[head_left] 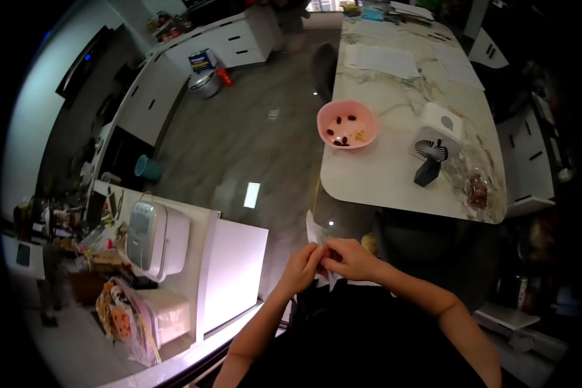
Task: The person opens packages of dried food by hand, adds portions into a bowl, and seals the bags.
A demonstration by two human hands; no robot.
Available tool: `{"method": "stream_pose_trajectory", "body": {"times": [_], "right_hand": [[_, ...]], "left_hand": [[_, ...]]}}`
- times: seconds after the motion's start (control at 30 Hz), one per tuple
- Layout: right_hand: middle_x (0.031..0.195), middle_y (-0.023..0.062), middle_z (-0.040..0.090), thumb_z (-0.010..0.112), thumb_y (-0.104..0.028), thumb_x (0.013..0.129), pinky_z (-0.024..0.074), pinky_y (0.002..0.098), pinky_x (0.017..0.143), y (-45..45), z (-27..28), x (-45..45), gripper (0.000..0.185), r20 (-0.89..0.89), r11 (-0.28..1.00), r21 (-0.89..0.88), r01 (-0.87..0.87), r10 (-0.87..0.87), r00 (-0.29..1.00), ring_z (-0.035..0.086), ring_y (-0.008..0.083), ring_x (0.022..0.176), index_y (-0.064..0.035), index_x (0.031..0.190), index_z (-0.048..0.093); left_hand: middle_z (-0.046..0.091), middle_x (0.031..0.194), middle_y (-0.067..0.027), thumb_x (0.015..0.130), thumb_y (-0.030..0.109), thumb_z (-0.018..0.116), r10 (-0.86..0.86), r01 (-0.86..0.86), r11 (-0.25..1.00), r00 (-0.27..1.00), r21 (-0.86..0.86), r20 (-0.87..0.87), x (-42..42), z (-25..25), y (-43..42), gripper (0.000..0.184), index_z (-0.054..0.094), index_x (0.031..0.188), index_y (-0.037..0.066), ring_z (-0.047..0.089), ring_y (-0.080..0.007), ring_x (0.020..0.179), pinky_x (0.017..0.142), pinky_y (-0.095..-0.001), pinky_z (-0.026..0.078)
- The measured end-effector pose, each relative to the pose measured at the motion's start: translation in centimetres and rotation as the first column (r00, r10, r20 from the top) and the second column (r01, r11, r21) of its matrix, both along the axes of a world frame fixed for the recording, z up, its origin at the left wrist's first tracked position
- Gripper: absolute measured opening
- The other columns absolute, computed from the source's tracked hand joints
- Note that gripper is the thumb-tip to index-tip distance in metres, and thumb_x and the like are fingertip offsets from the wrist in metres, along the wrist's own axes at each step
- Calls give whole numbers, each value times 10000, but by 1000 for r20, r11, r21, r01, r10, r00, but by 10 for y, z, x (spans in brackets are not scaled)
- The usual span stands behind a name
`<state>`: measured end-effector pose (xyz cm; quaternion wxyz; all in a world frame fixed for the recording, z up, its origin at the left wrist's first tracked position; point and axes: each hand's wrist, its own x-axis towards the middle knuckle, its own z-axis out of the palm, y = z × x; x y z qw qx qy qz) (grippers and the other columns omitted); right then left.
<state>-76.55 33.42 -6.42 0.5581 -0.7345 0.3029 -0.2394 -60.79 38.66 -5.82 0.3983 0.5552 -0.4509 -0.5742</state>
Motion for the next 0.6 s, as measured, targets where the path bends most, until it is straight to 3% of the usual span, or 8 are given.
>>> {"method": "stream_pose_trajectory", "body": {"times": [0.07, 0.1, 0.2, 0.27, 0.4, 0.53, 0.6], "right_hand": [[675, 119, 547, 604, -161, 767, 424, 329, 553, -6, -1, 2, 178, 7, 992, -34, 119, -119, 993, 538, 239, 600, -11, 769, 509], [679, 120, 547, 601, -157, 766, 429, 326, 557, -15, 1, 3, 172, 13, 981, -31, 190, -190, 982, 540, 237, 603, -8, 779, 515], [703, 118, 544, 597, -135, 751, 443, 314, 556, -42, -4, 8, 165, -31, 939, 0, 345, -345, 938, 544, 233, 608, 3, 777, 510], [728, 115, 541, 605, -139, 741, 450, 313, 563, -58, -4, 16, 179, -53, 901, 8, 433, -432, 900, 547, 236, 627, 2, 782, 502], [788, 119, 553, 642, -154, 720, 479, 324, 593, -89, -17, 35, 220, -175, 728, -191, 659, -686, 706, 572, 214, 690, -1, 805, 508], [848, 107, 624, 665, -187, 736, 499, 300, 635, -114, -45, 47, 275, -202, 620, -13, 785, -770, 605, 621, 182, 750, 11, 901, 567], [841, 115, 647, 651, -184, 756, 492, 288, 639, -120, -68, 45, 273, -156, 617, 21, 787, -775, 612, 622, 177, 709, 15, 935, 598]], "left_hand": [[596, 664, -99, 927, 201, 462, -143, 178, 979, 950, -105, 277, 7, -10, -31, 281, 522, 782, -32, 611, -146, 583, 499, -267, 472], [592, 630, -116, 905, 191, 488, -122, 138, 987, 976, -77, 180, 4, -12, -44, 273, 515, 753, -34, 613, -162, 563, 493, -275, 464], [596, 641, -134, 892, 163, 491, -181, 233, 954, 950, -189, 256, 8, -16, -89, 249, 523, 751, -40, 616, -174, 560, 493, -281, 466], [599, 637, -134, 886, 149, 490, -242, 276, 945, 951, -178, 193, 14, -26, -117, 235, 532, 760, -44, 615, -173, 547, 491, -285, 466], [594, 595, -112, 888, 153, 489, -440, 453, 883, 890, -121, 121, 24, -32, -180, 230, 540, 754, -27, 603, -161, 511, 479, -286, 464], [571, 613, -78, 903, 150, 486, -590, 599, 791, 801, -128, 102, 27, -77, -231, 226, 530, 773, -30, 576, -125, 522, 470, -262, 469], [575, 561, -89, 884, 152, 491, -577, 590, 802, 806, -96, 136, 28, -103, -244, 234, 538, 742, -29, 581, -139, 481, 449, -274, 459]]}}
